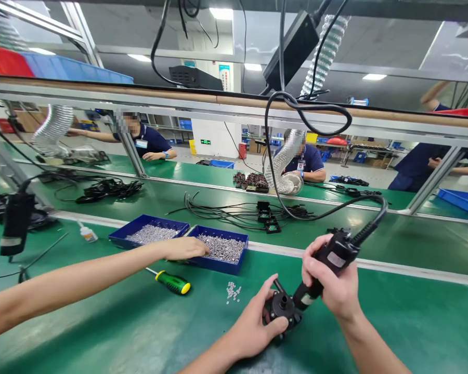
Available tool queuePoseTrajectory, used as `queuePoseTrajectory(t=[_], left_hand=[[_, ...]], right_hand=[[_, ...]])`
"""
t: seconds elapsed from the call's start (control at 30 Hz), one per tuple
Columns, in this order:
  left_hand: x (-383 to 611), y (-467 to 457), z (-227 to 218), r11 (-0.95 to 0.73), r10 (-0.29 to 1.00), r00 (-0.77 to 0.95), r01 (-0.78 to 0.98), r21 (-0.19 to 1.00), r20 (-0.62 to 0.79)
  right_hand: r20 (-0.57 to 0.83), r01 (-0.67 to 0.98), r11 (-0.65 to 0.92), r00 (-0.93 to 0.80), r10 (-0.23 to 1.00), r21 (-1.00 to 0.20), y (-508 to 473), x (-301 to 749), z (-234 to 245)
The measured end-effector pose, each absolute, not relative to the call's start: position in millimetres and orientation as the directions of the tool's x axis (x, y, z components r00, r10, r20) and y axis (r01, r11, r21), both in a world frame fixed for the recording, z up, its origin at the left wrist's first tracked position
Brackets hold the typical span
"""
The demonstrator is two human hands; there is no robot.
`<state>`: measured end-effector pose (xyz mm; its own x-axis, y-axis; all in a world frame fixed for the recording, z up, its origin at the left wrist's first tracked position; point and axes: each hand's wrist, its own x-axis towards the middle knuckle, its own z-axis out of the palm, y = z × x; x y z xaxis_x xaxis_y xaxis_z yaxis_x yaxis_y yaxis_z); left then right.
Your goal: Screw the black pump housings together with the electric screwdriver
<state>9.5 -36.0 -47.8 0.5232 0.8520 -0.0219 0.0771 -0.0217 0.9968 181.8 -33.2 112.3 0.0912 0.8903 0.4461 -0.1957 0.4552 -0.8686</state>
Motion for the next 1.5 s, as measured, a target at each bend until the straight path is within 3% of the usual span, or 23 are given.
queuePoseTrajectory(t=[0.13,0.37,0.7,1.23,1.5], left_hand=[[7,-36,-47,-0.008,0.839,0.542,0.078,0.997,-0.036],[9,-38,-41,0.082,0.824,0.562,-0.002,0.997,-0.066],[10,-38,-38,0.138,0.822,0.564,-0.054,0.989,-0.084],[9,-33,-43,0.082,0.794,0.608,-0.092,0.992,-0.009],[1,-21,-41,0.034,0.830,0.557,-0.040,0.999,-0.006]], right_hand=[[0.461,-0.141,0.481,0.150,0.874,-0.866,-23,183,105],[0.392,-0.055,0.394,0.045,0.919,-0.917,-16,172,96],[0.391,-0.165,0.403,0.097,0.915,-0.900,-10,176,89],[0.377,-0.100,0.385,0.090,0.922,-0.917,-10,176,95],[0.463,-0.250,0.449,0.003,0.886,-0.858,-34,179,108]])
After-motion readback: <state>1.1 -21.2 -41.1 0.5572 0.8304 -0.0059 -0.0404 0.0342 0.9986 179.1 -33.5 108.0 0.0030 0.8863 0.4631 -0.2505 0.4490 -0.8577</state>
